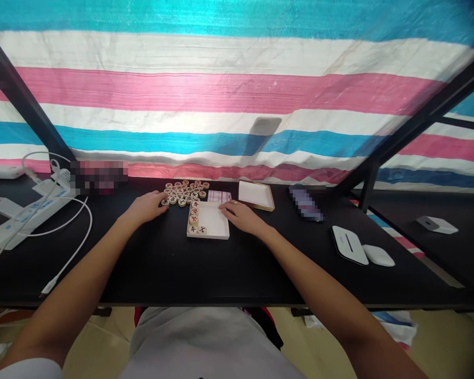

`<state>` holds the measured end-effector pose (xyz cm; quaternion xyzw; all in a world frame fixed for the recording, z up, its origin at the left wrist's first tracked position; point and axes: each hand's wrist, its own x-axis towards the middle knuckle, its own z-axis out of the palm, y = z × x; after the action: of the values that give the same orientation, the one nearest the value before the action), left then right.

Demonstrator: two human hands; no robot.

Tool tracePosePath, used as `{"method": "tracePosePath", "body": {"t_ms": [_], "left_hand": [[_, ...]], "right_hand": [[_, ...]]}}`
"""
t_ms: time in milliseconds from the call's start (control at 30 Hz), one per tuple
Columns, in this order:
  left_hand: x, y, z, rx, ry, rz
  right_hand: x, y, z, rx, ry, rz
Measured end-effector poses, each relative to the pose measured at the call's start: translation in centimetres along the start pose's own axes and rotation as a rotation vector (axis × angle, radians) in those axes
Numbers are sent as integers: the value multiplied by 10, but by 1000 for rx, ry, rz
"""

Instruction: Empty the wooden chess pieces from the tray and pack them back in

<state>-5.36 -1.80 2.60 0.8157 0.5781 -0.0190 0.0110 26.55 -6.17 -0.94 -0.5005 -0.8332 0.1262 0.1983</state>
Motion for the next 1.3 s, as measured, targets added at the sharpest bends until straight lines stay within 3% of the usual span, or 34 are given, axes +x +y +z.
{"method": "tracePosePath", "body": {"t_ms": [500,600,700,867,933,1100,1300], "left_hand": [[-7,22,-11,-6,-12,40],[-11,26,-15,-62,62,116],[-16,36,-15,-207,148,277],[-21,65,1,-391,290,630],[-21,75,11,-400,329,706],[-16,82,27,-331,347,721],[-11,79,31,-320,370,691]], "right_hand": [[0,2,1,7,12,-8],[0,2,1,9,19,-15],[0,2,1,10,15,-12],[-1,0,0,4,3,-5],[-1,0,-1,3,5,-6],[0,0,0,5,8,0],[0,0,0,4,8,11]]}}
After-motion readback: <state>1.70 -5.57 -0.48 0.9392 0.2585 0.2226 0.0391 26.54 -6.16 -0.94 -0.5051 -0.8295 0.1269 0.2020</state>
